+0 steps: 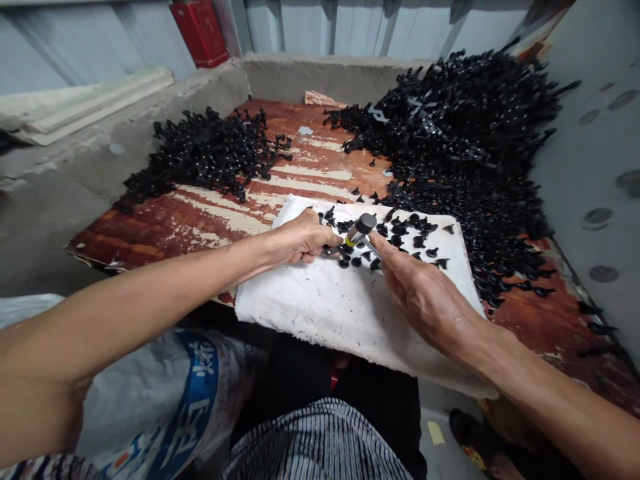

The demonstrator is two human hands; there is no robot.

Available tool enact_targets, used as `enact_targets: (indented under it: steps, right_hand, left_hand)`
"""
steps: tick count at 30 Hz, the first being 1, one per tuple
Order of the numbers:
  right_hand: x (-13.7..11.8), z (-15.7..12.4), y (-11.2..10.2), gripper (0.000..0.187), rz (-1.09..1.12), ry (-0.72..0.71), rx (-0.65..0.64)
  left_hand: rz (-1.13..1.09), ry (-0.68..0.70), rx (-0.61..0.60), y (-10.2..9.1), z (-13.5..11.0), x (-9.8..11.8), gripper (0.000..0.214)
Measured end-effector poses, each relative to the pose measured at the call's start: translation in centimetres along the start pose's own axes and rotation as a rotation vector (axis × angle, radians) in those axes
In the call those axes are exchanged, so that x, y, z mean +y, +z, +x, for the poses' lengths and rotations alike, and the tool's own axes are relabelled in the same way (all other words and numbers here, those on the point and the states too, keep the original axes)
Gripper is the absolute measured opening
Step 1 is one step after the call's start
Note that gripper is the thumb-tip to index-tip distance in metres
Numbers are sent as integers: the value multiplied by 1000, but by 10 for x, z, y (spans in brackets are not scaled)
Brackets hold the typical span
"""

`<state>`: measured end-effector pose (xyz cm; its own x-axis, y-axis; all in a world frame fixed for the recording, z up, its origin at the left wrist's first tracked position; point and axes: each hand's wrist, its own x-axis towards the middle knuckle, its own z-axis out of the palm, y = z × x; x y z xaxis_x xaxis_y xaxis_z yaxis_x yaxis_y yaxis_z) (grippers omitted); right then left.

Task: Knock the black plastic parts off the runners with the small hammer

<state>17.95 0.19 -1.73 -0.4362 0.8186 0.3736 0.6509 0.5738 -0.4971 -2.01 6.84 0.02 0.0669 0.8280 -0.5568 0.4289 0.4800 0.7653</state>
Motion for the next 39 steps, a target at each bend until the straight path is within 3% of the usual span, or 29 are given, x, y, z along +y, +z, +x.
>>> enact_targets:
  steps: [4,8,12,15,18,21,27,39]
  right_hand:
    - [6,4,7,59,-85,13,-60]
    - [1,5,-2,54,-29,58,-41]
    - [-10,-14,-16,53,365,377,147]
    - [-12,-38,-17,51,701,637,200]
    - [-11,-57,-10,56,874,776,251]
    - [-9,-63,-6,62,956,834,307]
    - [-5,-58,-9,70,1059,892,299]
    - [-7,-56,-11,53,1088,906,255]
  left_hand:
    - [-58,42,-46,0,6,-7,17]
    - [-88,53,-67,-4,4,-7,22]
    - [-151,69,-123,-14,-15,-6,21]
    - [-114,133,-184,-15,-31,-12,15]
    - [-18,225,-200,-7,-39,-20,18]
    - [79,271,-229,5,-40,-22,24]
    - [302,320,-230,15,-34,-17,31]
    - [286,268,-232,18,-30,-17,27]
